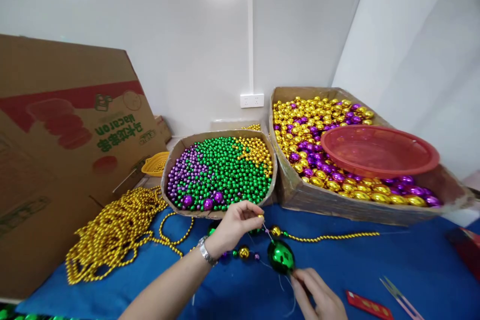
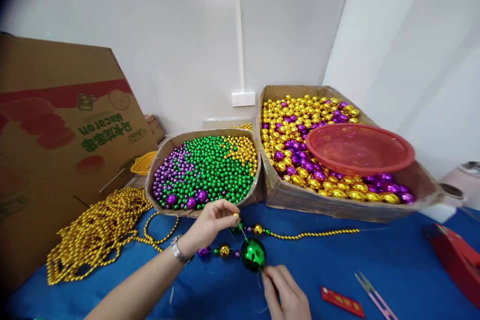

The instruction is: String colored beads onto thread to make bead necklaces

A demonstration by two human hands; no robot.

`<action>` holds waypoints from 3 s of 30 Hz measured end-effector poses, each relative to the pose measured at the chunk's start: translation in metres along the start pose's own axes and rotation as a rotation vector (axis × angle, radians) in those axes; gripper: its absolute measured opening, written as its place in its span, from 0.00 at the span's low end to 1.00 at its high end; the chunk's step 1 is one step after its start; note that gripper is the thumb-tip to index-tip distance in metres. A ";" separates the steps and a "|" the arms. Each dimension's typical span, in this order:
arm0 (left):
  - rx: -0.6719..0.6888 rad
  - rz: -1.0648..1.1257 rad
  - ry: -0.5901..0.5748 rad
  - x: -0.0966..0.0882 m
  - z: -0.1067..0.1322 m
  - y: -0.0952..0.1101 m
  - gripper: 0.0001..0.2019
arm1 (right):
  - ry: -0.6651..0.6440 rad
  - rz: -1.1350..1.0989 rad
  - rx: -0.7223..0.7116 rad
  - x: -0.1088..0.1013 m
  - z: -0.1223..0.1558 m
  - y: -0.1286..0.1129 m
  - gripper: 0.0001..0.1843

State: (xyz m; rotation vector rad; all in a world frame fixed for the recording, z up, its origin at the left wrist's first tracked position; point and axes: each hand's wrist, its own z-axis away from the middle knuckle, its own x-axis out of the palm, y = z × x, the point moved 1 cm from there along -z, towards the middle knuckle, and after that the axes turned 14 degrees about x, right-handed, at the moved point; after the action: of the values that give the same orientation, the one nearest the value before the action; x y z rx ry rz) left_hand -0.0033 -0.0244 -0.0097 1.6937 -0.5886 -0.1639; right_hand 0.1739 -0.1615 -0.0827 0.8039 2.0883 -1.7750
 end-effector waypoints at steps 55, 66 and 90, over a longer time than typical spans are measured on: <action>-0.102 0.343 0.160 -0.028 0.015 0.010 0.15 | -0.075 -0.006 -0.040 0.003 -0.006 -0.010 0.16; -0.027 0.253 0.170 -0.015 0.018 0.012 0.15 | -0.077 0.017 -0.061 0.005 -0.004 -0.007 0.17; 0.046 -0.018 0.186 0.025 0.019 -0.011 0.18 | -0.034 -0.140 0.147 0.009 -0.006 0.008 0.19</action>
State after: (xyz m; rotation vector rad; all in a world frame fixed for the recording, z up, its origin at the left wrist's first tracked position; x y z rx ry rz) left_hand 0.0130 -0.0517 -0.0187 1.7368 -0.4414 -0.0053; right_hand 0.1723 -0.1535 -0.0928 0.6741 2.0566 -2.0208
